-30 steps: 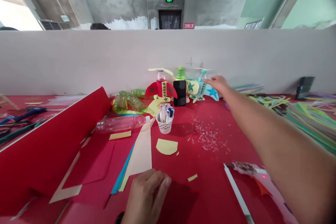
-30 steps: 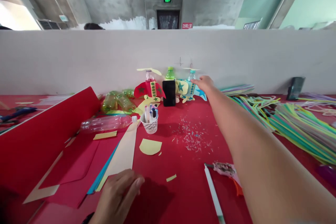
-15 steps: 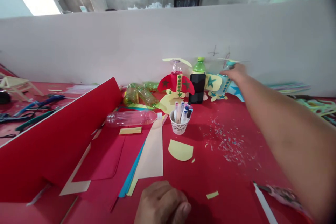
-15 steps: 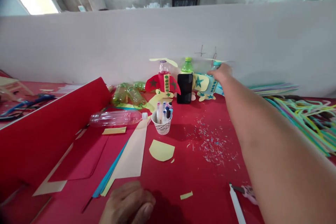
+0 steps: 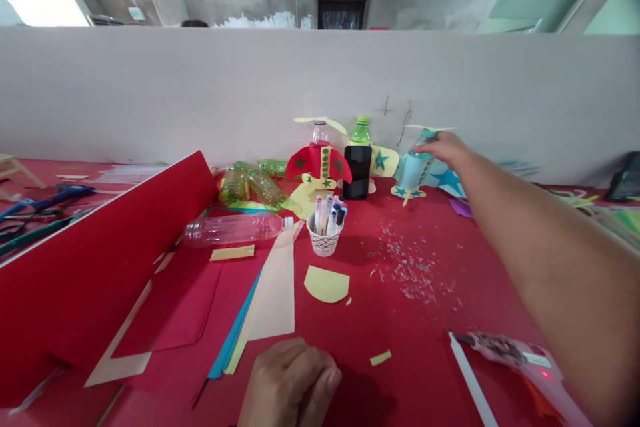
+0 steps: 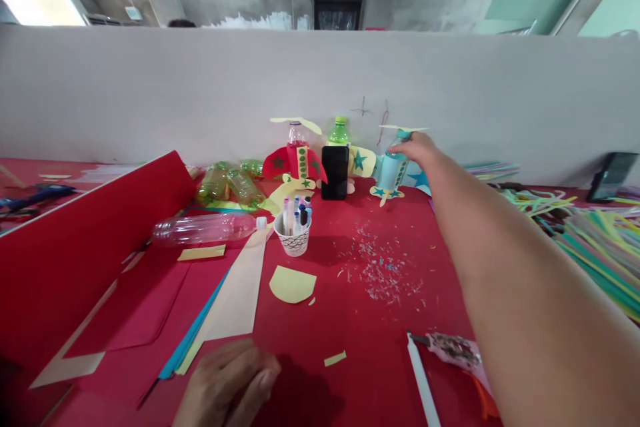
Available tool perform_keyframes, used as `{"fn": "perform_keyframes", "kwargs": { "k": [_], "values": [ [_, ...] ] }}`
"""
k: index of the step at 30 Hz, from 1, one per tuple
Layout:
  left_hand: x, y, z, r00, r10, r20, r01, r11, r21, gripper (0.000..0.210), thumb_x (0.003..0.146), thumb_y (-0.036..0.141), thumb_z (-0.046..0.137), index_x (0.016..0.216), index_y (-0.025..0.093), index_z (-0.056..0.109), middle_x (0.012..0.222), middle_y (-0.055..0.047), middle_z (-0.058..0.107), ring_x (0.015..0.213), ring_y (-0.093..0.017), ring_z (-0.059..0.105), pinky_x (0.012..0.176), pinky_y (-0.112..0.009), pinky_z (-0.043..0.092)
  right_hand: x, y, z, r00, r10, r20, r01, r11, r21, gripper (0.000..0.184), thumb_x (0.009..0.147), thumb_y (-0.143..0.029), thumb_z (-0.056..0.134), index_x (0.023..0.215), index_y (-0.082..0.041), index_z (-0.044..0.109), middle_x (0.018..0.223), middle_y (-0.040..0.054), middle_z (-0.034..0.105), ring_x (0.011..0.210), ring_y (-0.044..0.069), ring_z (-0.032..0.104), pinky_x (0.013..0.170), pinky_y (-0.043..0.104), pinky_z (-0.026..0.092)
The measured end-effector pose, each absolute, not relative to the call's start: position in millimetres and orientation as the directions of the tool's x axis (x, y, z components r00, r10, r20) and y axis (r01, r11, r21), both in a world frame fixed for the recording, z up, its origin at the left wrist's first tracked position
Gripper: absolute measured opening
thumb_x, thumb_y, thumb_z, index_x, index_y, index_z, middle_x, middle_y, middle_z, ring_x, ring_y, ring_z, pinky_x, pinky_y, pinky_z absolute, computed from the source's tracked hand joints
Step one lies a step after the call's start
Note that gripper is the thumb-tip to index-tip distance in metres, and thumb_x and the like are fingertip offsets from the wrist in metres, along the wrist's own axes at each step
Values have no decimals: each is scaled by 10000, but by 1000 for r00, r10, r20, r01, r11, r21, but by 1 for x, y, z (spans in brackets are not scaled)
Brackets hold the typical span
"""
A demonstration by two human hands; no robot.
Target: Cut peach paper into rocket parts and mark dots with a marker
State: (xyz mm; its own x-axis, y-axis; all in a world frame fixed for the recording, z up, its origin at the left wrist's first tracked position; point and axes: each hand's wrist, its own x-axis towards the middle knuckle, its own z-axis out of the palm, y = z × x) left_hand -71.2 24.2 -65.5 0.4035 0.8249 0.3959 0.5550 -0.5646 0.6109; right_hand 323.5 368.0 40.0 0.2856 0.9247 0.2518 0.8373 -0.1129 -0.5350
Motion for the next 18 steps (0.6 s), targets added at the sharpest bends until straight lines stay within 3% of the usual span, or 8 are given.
{"fn": "perform_keyframes", "kwargs": {
  "k": [9, 18],
  "values": [
    [-71, 23, -62, 396, 836, 380, 574, -549, 608, 255, 943, 222, 449, 725, 196, 580, 625, -6, 599, 576, -116, 552, 535, -198, 391, 322, 362, 53, 346, 923, 165, 831, -221, -510, 318, 916, -330, 579, 1189, -166, 573, 1200, 84, 601, 1004, 225, 612, 847, 437, 527],
    [-71, 24, -63, 402, 827, 392, 565, -561, 604, 257, 942, 227, 449, 736, 195, 600, 629, -13, 613, 575, -117, 568, 519, -192, 401, 335, 346, 62, 519, 839, 167, 696, -301, -652, 343, 913, -331, 584, 1207, -155, 560, 1200, 97, 594, 999, 224, 617, 828, 424, 537]
  ]
}}
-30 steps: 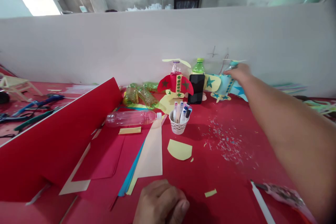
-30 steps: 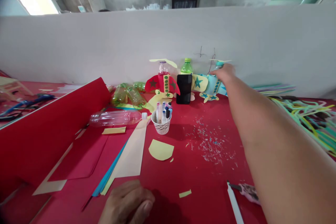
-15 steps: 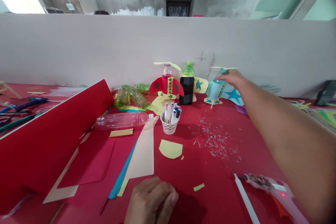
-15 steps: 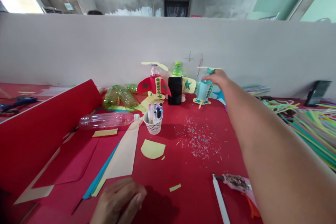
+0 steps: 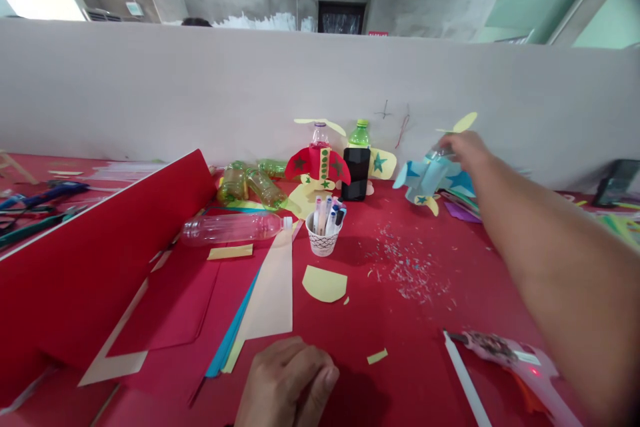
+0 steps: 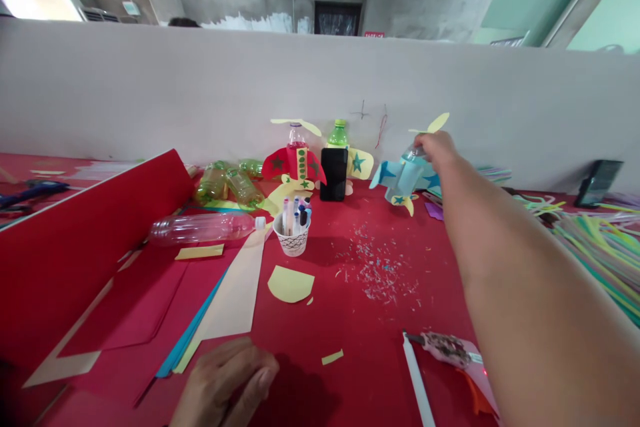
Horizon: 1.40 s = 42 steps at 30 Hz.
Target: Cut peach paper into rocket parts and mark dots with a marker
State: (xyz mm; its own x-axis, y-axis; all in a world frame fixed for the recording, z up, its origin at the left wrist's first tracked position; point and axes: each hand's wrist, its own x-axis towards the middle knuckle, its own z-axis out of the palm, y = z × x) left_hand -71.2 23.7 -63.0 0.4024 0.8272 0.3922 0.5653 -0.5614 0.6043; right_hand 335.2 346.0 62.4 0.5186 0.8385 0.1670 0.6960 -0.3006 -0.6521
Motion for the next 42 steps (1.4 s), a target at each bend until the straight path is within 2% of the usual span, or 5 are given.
{"fn": "perform_keyframes", "kwargs": {
  "k": [5, 10, 21, 34, 42],
  "values": [
    [-71, 23, -64, 391, 829, 399, 577, -559, 595, 251, 941, 235, 456, 734, 201, 596, 615, -4, 602, 557, -116, 560, 521, -194, 399, 328, 345, 58, 464, 866, 184, 703, -235, -671, 332, 915, -330, 582, 1202, -164, 563, 1192, 89, 599, 989, 219, 619, 824, 423, 538],
    [-71, 24, -64, 390, 830, 399, 574, -558, 599, 240, 937, 228, 462, 738, 202, 594, 628, -4, 612, 570, -120, 568, 517, -195, 393, 323, 356, 50, 387, 896, 215, 765, -182, -617, 323, 917, -335, 577, 1196, -170, 568, 1197, 84, 602, 997, 222, 614, 842, 431, 528],
    [-72, 24, -67, 398, 824, 403, 567, -567, 598, 244, 937, 232, 462, 734, 201, 594, 617, 2, 604, 562, -113, 563, 524, -195, 399, 327, 365, 51, 384, 903, 194, 839, -253, -482, 322, 915, -345, 579, 1183, -165, 577, 1189, 77, 607, 1001, 231, 613, 847, 434, 524],
    [-73, 23, -65, 402, 834, 379, 570, -551, 609, 257, 946, 234, 448, 739, 199, 595, 628, -5, 599, 572, -118, 554, 538, -204, 387, 331, 356, 48, 472, 865, 171, 826, -366, -430, 309, 908, -346, 590, 1170, -182, 587, 1183, 71, 607, 1013, 231, 614, 839, 412, 527],
    [-69, 15, -59, 373, 865, 336, 621, -502, 602, 333, 958, 279, 428, 663, 183, 549, 611, -23, 579, 596, -134, 550, 578, -235, 369, 308, 292, 81, 495, 847, 193, 818, -380, -432, 313, 890, -354, 614, 1151, -182, 605, 1225, 94, 597, 1090, 245, 586, 922, 456, 482]
  ]
}}
